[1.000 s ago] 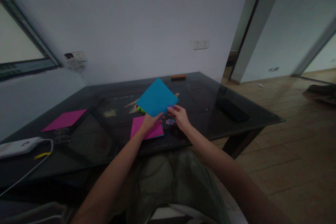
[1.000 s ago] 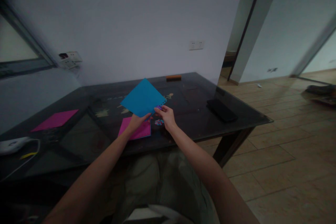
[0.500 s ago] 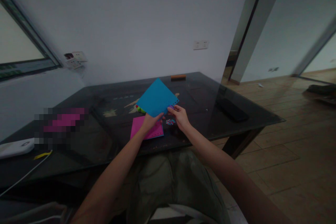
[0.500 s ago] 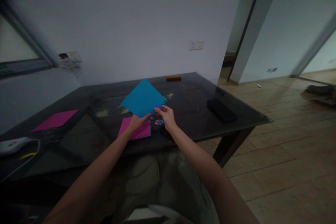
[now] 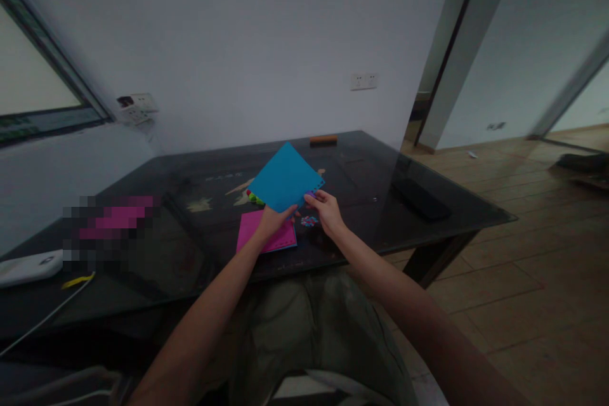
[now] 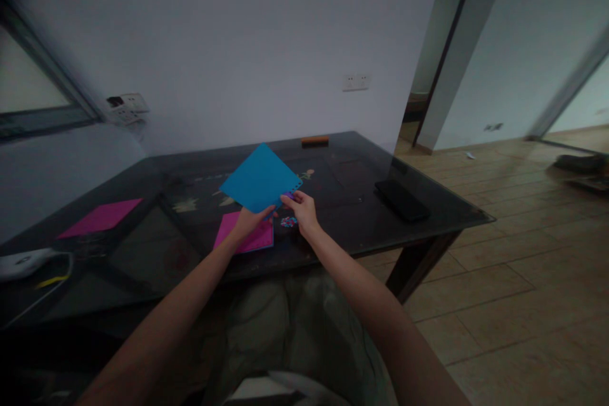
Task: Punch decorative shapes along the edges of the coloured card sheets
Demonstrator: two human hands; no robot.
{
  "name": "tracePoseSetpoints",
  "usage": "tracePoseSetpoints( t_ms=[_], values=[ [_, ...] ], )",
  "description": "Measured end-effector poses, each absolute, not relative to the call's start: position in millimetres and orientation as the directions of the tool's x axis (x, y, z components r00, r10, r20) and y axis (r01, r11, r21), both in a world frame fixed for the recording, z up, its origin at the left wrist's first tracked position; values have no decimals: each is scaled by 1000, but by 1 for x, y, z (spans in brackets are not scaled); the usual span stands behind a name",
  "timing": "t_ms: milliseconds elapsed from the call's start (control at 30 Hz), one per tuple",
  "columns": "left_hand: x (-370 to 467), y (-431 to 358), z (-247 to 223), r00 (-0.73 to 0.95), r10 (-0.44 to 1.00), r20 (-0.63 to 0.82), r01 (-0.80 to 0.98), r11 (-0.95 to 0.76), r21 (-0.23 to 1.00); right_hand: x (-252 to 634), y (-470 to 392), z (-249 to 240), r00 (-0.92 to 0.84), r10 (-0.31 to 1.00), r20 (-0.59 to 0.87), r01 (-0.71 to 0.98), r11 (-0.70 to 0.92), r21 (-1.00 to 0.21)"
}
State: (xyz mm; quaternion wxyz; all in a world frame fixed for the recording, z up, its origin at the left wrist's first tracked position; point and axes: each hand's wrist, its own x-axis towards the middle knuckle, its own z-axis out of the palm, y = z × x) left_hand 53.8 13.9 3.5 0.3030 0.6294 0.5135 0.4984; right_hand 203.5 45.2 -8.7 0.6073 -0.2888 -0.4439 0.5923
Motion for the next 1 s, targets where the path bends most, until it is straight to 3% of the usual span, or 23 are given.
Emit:
tracePoseSetpoints(
  t_ms=[1000],
  values=[
    [55, 15, -2, -21, 953, 303, 311, -282, 908, 205, 46, -10, -76, 974, 213, -442, 158, -883]
  ],
)
